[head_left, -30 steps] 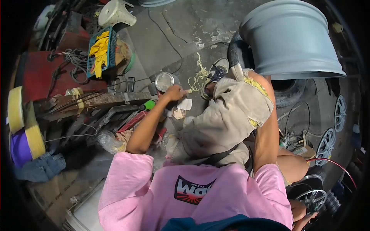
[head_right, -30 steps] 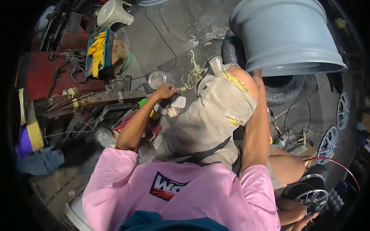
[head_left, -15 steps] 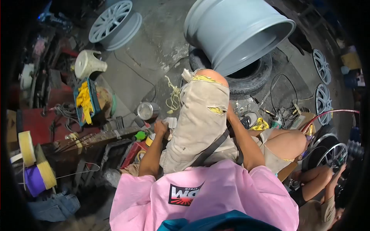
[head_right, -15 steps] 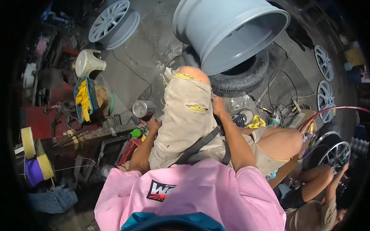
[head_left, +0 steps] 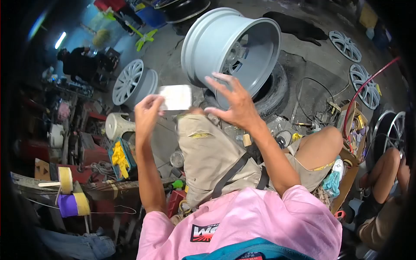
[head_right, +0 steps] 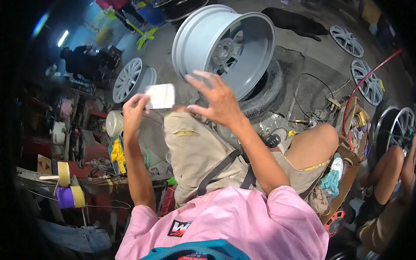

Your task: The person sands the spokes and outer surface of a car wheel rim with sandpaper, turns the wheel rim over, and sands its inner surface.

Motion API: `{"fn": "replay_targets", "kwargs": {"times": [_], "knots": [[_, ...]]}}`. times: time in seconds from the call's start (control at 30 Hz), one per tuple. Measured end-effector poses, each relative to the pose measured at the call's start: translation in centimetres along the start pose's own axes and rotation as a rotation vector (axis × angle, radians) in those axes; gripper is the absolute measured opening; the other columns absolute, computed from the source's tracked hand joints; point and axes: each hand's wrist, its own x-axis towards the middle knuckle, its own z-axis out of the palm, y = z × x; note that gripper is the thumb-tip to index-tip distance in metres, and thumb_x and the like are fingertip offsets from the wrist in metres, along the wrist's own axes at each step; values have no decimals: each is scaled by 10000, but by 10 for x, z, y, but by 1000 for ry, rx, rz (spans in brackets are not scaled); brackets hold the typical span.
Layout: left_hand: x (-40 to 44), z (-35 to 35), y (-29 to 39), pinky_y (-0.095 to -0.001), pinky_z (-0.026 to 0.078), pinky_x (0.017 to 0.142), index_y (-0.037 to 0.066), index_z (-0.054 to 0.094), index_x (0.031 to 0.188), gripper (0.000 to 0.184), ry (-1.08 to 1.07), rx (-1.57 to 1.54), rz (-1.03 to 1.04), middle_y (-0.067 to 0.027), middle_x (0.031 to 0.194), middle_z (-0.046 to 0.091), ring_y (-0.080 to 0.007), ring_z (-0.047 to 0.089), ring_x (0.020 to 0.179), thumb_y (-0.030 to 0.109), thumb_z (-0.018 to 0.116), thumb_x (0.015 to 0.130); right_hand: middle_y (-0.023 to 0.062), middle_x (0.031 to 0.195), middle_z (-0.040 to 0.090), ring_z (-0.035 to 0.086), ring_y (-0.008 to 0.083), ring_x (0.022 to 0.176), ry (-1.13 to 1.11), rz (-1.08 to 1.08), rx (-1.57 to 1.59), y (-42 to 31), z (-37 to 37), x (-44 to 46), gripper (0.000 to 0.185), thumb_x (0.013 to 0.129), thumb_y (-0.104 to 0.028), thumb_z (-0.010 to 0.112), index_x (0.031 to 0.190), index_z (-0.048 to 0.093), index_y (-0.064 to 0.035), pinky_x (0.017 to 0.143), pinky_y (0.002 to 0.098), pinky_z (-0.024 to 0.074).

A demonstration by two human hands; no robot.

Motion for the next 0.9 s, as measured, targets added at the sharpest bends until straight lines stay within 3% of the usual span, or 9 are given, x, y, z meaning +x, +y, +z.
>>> {"fn": "replay_targets", "kwargs": {"times": [0.17, 0.3, 0.37, 0.5, 0.57, 0.7, 0.77, 0.8, 0.9], "knots": [[29, 69, 77, -238, 508, 634, -8, 716, 890, 206, -378, 105, 11, -12, 809, 676, -77, 615, 701, 183, 665, 951, 103, 1472, 549, 478, 336, 1400, -15, -226, -234, -12, -15, -4, 768, 776, -252, 831, 1484, 545, -174, 1176, 487, 406], [45, 103, 111, -235, 521, 682, 7, 708, 840, 244, -538, 125, 18, -4, 794, 664, -78, 621, 707, 203, 623, 957, 127, 1439, 580, 547, 351, 1334, 153, -218, -160, 2, -16, -8, 587, 875, -126, 731, 1441, 579, -85, 1114, 488, 452], [59, 118, 115, -248, 539, 703, 26, 746, 952, 246, -586, 157, 39, -2, 867, 684, -75, 641, 811, 253, 657, 984, 153, 1379, 615, 606, 364, 1249, 254, -150, -58, 11, -21, -7, 441, 955, -149, 659, 1385, 625, -58, 1049, 455, 498], [96, 173, 103, -329, 555, 813, -38, 746, 1000, 391, -364, 81, 265, -110, 900, 735, -226, 722, 882, 348, 683, 984, 170, 1285, 663, 653, 361, 1159, 405, 57, 174, 37, -33, -2, 338, 1030, -180, 575, 1318, 663, -25, 982, 411, 526], [115, 206, 89, -426, 545, 900, -47, 696, 1148, 381, -70, 471, 785, -225, 1070, 718, -379, 700, 1012, 301, 646, 1001, 181, 1187, 699, 689, 354, 1061, 514, 289, 220, 58, -38, -4, 319, 1068, -196, 529, 1283, 678, -14, 914, 389, 534], [145, 254, 60, -497, 503, 979, -6, 616, 1311, 392, 53, 505, 897, -279, 1207, 659, -471, 622, 1128, 252, 606, 1017, 188, 967, 711, 699, 301, 859, 484, 474, 226, 108, 9, -17, 274, 1036, -188, 569, 1136, 711, 23, 795, 369, 523], [168, 251, 54, -506, 486, 1014, 38, 548, 1401, 428, -17, 526, 916, -274, 1299, 630, -471, 587, 1209, 233, 593, 1023, 199, 945, 715, 671, 240, 816, 235, 631, 320, 128, 39, -12, 267, 1031, -201, 580, 1058, 713, 29, 756, 346, 513], [173, 247, 53, -506, 486, 1024, 47, 582, 1370, 391, -16, 539, 900, -268, 1337, 623, -490, 574, 1239, 219, 603, 1020, 233, 990, 709, 680, 261, 883, 206, 757, 442, 111, 42, 6, 284, 1045, -204, 546, 1040, 700, 35, 808, 372, 510], [194, 234, 56, -511, 509, 988, 60, 599, 1357, 382, -31, 501, 787, -257, 1297, 653, -489, 595, 1221, 215, 627, 1008, 273, 1140, 682, 647, 389, 1042, 280, 501, 728, 130, 104, 48, 386, 1100, -250, 403, 1192, 647, 35, 951, 428, 470]]}}
